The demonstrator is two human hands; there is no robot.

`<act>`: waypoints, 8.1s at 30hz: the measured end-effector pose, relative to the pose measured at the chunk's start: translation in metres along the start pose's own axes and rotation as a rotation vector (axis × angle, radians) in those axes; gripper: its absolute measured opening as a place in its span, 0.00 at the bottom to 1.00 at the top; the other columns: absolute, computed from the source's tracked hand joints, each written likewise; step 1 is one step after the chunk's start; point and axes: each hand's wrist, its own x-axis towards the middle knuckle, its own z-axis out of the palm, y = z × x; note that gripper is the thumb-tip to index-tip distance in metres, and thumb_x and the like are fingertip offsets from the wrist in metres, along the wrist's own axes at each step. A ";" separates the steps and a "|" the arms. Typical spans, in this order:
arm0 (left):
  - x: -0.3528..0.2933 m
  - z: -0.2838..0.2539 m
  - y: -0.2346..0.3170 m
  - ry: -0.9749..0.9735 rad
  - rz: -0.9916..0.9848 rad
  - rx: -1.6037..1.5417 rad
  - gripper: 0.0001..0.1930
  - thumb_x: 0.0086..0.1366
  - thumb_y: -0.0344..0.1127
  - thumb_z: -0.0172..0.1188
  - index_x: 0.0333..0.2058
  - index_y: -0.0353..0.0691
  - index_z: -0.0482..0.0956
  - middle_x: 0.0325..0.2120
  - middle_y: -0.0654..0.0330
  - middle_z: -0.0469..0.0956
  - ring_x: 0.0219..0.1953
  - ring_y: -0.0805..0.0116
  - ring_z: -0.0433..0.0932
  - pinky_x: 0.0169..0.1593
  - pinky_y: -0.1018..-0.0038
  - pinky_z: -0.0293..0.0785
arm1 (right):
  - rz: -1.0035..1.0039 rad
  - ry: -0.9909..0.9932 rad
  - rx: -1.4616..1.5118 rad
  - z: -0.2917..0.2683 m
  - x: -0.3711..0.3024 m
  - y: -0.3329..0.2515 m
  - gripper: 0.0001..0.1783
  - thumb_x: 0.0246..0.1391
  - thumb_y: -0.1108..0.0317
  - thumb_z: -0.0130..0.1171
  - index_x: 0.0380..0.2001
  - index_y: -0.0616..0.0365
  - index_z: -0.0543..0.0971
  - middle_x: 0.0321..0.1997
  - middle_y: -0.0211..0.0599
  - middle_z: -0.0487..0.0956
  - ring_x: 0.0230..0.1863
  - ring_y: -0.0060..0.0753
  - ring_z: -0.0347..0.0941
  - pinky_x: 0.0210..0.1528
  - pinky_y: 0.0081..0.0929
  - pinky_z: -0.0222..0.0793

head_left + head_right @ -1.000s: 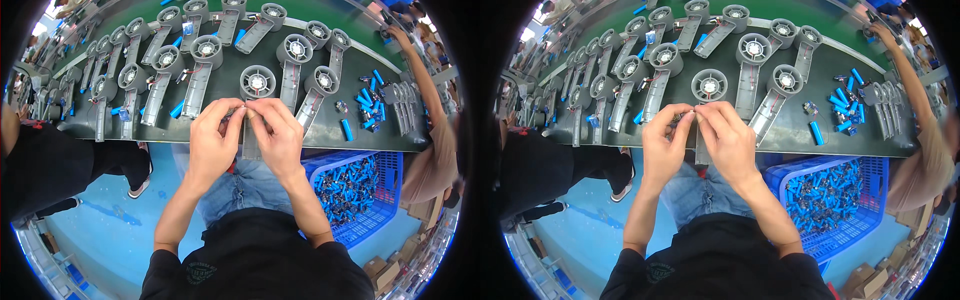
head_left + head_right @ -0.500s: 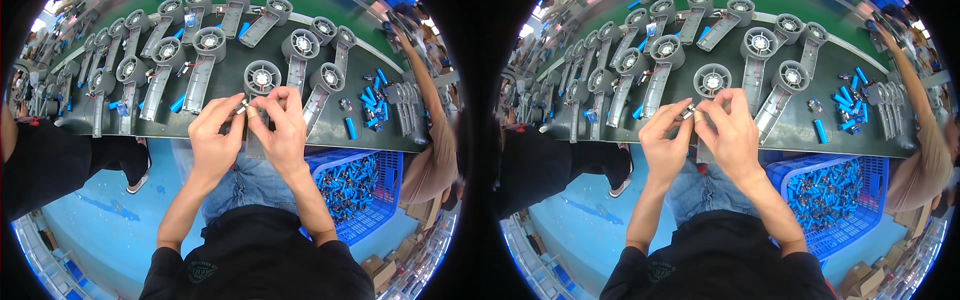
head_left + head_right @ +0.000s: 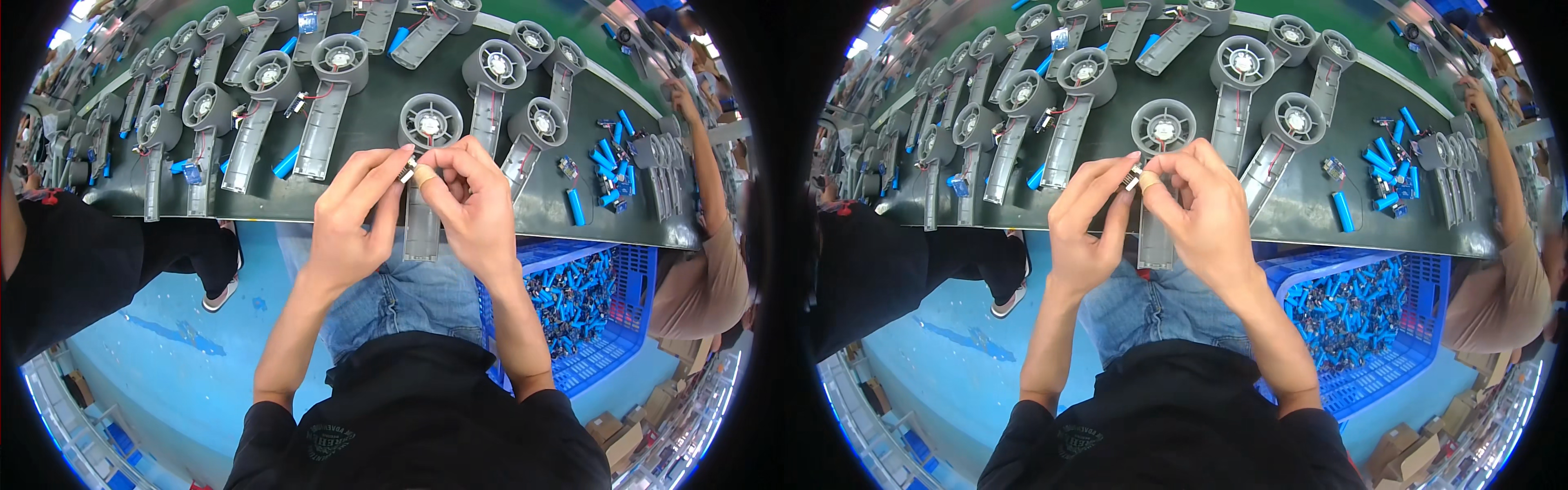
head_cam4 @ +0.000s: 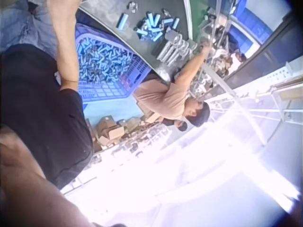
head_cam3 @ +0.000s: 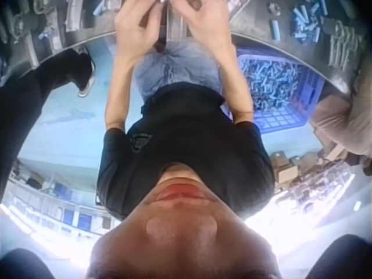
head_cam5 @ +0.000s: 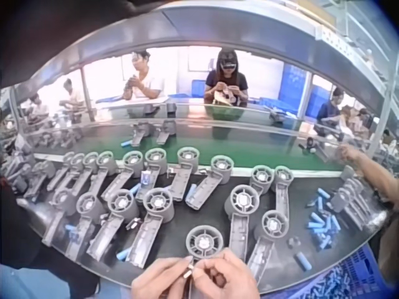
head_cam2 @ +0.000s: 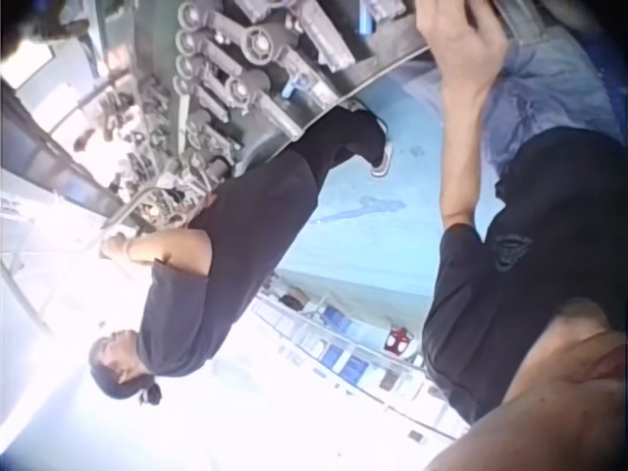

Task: Assembling small metal and plastic components on a production line.

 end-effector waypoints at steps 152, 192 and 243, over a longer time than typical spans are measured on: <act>0.084 0.009 0.051 -0.388 -0.010 -0.067 0.16 0.62 0.31 0.65 0.48 0.31 0.81 0.40 0.52 0.82 0.43 0.64 0.81 0.50 0.72 0.74 | -0.084 0.170 -0.154 -0.130 -0.031 -0.024 0.09 0.49 0.78 0.65 0.36 0.67 0.80 0.34 0.30 0.75 0.32 0.19 0.69 0.37 0.18 0.66; 0.015 -0.045 0.030 -0.198 -0.353 -0.117 0.08 0.67 0.23 0.58 0.44 0.32 0.78 0.30 0.59 0.77 0.27 0.81 0.72 0.30 0.82 0.68 | -0.274 -0.059 -0.524 -0.014 -0.007 -0.008 0.06 0.55 0.71 0.66 0.36 0.59 0.82 0.27 0.31 0.73 0.21 0.25 0.70 0.25 0.27 0.65; 0.013 0.004 0.008 0.026 -0.325 -0.032 0.08 0.57 0.20 0.64 0.37 0.32 0.81 0.27 0.60 0.77 0.19 0.78 0.68 0.23 0.78 0.64 | -0.081 -0.082 -0.120 -0.009 0.013 0.001 0.06 0.50 0.74 0.67 0.32 0.64 0.84 0.25 0.26 0.75 0.18 0.11 0.57 0.20 0.17 0.52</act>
